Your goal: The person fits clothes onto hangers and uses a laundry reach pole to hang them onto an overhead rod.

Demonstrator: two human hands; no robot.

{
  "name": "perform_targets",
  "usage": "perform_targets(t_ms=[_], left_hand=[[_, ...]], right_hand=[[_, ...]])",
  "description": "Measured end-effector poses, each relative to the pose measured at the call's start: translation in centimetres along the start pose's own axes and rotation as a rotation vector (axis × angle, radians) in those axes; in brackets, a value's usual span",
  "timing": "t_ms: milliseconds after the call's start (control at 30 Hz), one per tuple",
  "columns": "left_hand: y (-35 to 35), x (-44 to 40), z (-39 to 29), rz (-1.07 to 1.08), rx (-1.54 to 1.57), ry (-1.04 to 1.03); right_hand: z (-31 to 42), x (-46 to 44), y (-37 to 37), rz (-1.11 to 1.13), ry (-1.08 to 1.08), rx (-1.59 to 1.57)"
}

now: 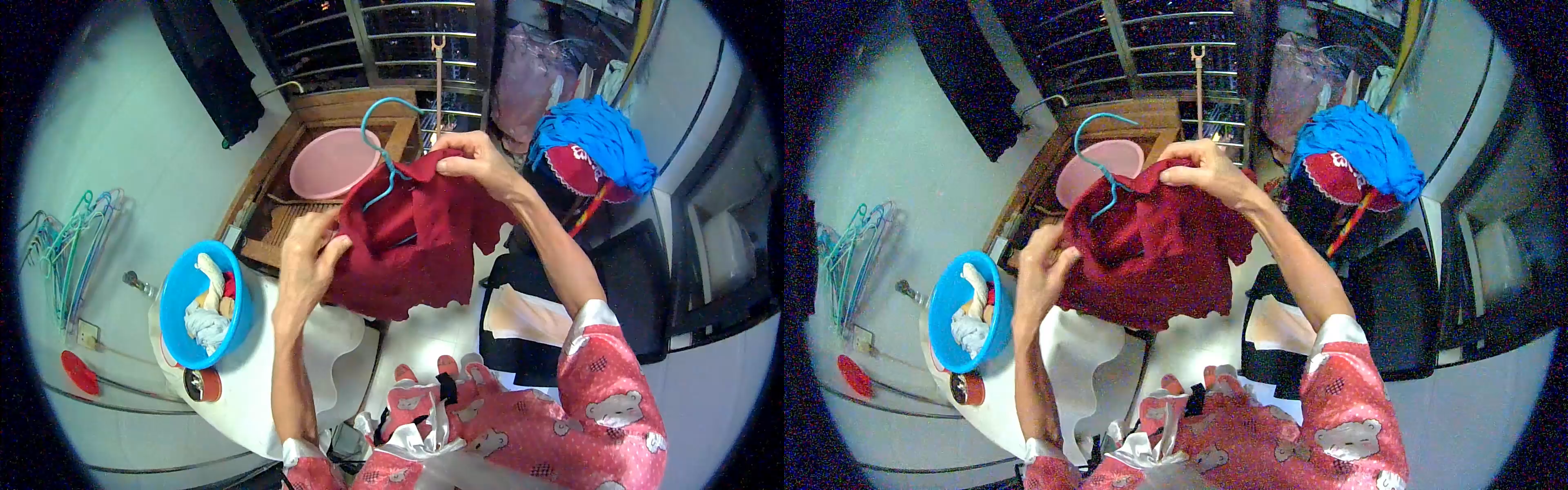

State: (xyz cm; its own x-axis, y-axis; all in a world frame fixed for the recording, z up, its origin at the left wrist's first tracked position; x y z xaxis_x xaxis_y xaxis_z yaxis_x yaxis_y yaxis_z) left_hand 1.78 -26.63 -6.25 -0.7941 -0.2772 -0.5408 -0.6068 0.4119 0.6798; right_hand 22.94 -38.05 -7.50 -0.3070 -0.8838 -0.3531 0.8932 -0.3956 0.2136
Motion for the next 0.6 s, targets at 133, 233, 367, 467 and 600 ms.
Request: perform_targets(t_ms=[133, 233, 367, 467, 600], left_hand=[[-2.5, -0.5, 0.9, -0.102, 0.165, 0.048], [-2.7, -0.7, 0.4, -0.193, 0.294, 0.161], [-2.8, -0.8, 0.6, -0.224, 0.279, 0.180], [-2.6, -0.4, 1.4, -0.247, 0.322, 0.239], [-2.1, 0.0, 0.8, -0.232, 0.310, 0.224]], right_hand=[[-1.1, 0.4, 1.6, -0.055, -0.010, -0.043], [-2.6, 0.2, 2.4, -0.082, -0.037, 0.005], [-1.2, 0.5, 2.2, -0.101, 0.014, 0.145], [1.1, 1.1, 0.8, -0.101, 0.076, 0.146], [0.1, -0.2, -0.4, 0.014, -0.004, 0.150]])
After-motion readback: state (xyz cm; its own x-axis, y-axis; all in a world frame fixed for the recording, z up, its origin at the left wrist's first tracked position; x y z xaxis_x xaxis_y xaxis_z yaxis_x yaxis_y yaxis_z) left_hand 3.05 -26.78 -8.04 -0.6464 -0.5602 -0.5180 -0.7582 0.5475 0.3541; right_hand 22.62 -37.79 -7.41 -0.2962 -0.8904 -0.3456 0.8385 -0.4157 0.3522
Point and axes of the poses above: each hand's wrist, its own x-axis away from the middle knuckle, its own y-axis out of the back of the hand, z = x × y, the point moved 8 cm from there along -x, towards the middle knuckle, and after that the axes turned 2 degrees about -y, right-handed, at the moved point
